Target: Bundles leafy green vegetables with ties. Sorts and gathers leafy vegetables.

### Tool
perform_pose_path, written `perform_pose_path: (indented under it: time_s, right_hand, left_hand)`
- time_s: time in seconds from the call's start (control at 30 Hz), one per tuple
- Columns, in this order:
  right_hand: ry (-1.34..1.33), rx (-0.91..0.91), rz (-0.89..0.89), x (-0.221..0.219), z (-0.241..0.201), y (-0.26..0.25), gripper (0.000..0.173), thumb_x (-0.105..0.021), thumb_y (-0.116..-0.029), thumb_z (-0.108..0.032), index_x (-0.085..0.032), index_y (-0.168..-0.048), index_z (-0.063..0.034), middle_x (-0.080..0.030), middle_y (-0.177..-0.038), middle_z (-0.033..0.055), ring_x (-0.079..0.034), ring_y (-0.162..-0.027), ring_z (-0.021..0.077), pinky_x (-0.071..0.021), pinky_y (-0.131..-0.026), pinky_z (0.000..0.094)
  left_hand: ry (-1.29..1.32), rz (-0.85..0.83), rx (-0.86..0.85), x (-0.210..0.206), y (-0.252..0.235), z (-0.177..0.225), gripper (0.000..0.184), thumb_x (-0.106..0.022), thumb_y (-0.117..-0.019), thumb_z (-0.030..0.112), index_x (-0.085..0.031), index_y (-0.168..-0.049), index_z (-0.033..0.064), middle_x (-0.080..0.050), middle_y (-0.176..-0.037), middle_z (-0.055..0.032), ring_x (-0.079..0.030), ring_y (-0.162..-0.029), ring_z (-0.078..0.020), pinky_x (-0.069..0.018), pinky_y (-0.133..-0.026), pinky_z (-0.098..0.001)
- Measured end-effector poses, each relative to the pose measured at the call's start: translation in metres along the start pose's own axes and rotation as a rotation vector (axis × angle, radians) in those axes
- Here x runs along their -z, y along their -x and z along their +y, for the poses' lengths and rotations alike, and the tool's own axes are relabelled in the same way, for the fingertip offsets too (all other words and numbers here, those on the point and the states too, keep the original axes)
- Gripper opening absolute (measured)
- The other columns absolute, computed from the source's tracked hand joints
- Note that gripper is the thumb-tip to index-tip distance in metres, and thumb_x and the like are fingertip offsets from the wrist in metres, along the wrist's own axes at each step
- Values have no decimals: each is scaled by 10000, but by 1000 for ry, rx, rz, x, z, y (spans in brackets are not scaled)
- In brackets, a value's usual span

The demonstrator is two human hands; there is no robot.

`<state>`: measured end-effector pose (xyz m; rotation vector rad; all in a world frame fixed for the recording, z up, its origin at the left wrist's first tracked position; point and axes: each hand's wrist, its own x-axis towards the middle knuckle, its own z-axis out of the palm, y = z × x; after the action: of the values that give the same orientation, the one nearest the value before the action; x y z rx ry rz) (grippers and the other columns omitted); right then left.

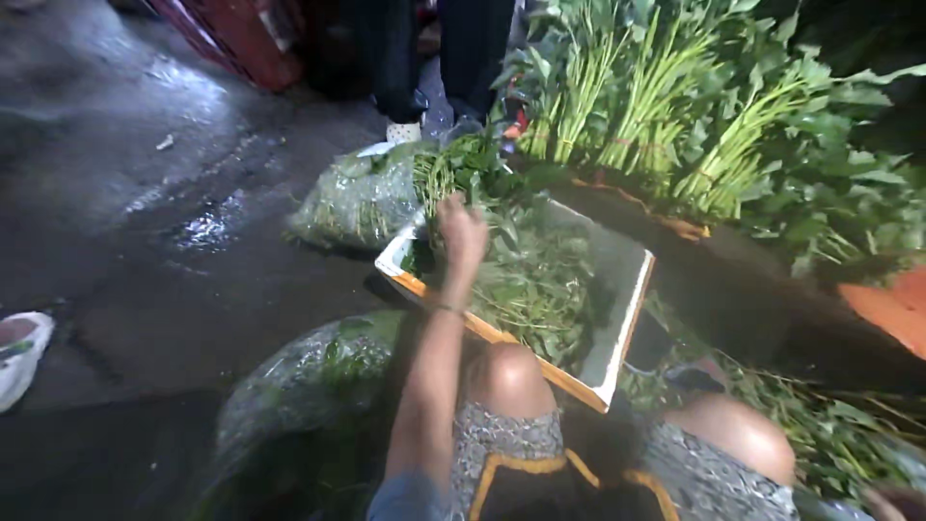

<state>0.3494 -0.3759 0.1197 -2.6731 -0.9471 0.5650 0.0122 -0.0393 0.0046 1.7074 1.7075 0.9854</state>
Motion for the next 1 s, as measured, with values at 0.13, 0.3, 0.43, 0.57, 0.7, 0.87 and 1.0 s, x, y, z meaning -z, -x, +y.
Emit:
perform_pose_path:
  time_s: [0.13, 0.3, 0.43, 0.57, 0.7, 0.87, 1.0]
  right_hand:
    - [-253, 750, 163, -27, -1, -92, 378, -548, -1010, -194, -617, -1177, 138, -660, -1104, 303, -673, -964, 315, -570, -872, 450]
    - [-182, 1153, 113, -58, -154, -83, 215, -625, -958, -74, -706, -1094, 70, -718, -1025, 226, -722, -917, 340, -593, -861, 497]
    - [-181, 1275, -135, -79, -192, -74, 206, -623, -976, -107, -719, -1077, 45, -718, -1003, 198, -714, -899, 305, -581, -861, 447]
    - [-225, 1173, -384, -85, -200, -83, 220, -602, -1000, -116, -703, -1098, 53, -708, -1040, 199, -695, -928, 272, -558, -887, 435]
    - [-257, 1066, -411, -99, -221, -89, 242, -596, -1019, -134, -695, -1148, 44, -669, -1110, 214, -669, -959, 289, -543, -904, 448]
    - [-667, 1048, -347, -157, -281, -79, 247, -571, -993, -9, -680, -1210, 39, -671, -1229, 199, -669, -1117, 263, -547, -994, 413]
    - [-782, 895, -449, -221, -343, -71, 539, -627, -1002, -120, -452, -1492, 17, -480, -1498, 261, -502, -1369, 380, -429, -1131, 524]
  left_hand:
    - [77, 126, 278, 17, -39, -49, 821, -636, -988, 465, -295, -1559, -16, -361, -1563, -320, -404, -1426, -473, -393, -1129, -606]
    - [44, 68, 297, 4, -81, -63, 880, -725, -917, 507, -372, -1530, -16, -509, -1426, -346, -489, -1331, -522, -397, -1075, -690]
    - [59, -18, 348, 21, -90, -60, 574, -712, -953, 382, -594, -1339, -25, -608, -1286, -328, -570, -1219, -505, -442, -1001, -688]
    - [289, -34, 382, 31, -76, -79, 537, -719, -954, 328, -585, -1325, -37, -609, -1293, -287, -590, -1189, -419, -476, -992, -616]
    - [318, 39, 469, 39, -55, -60, 431, -660, -1000, 226, -575, -1311, -61, -607, -1275, -289, -595, -1174, -392, -479, -991, -571]
    - [678, -60, 553, 36, -37, -22, 392, -604, -1006, 108, -493, -1356, -27, -612, -1204, -200, -617, -1015, -260, -538, -857, -436]
    - [905, -119, 670, 29, -37, 5, 276, -562, -1009, 108, -523, -1273, 40, -624, -1031, -128, -628, -851, -202, -553, -727, -378]
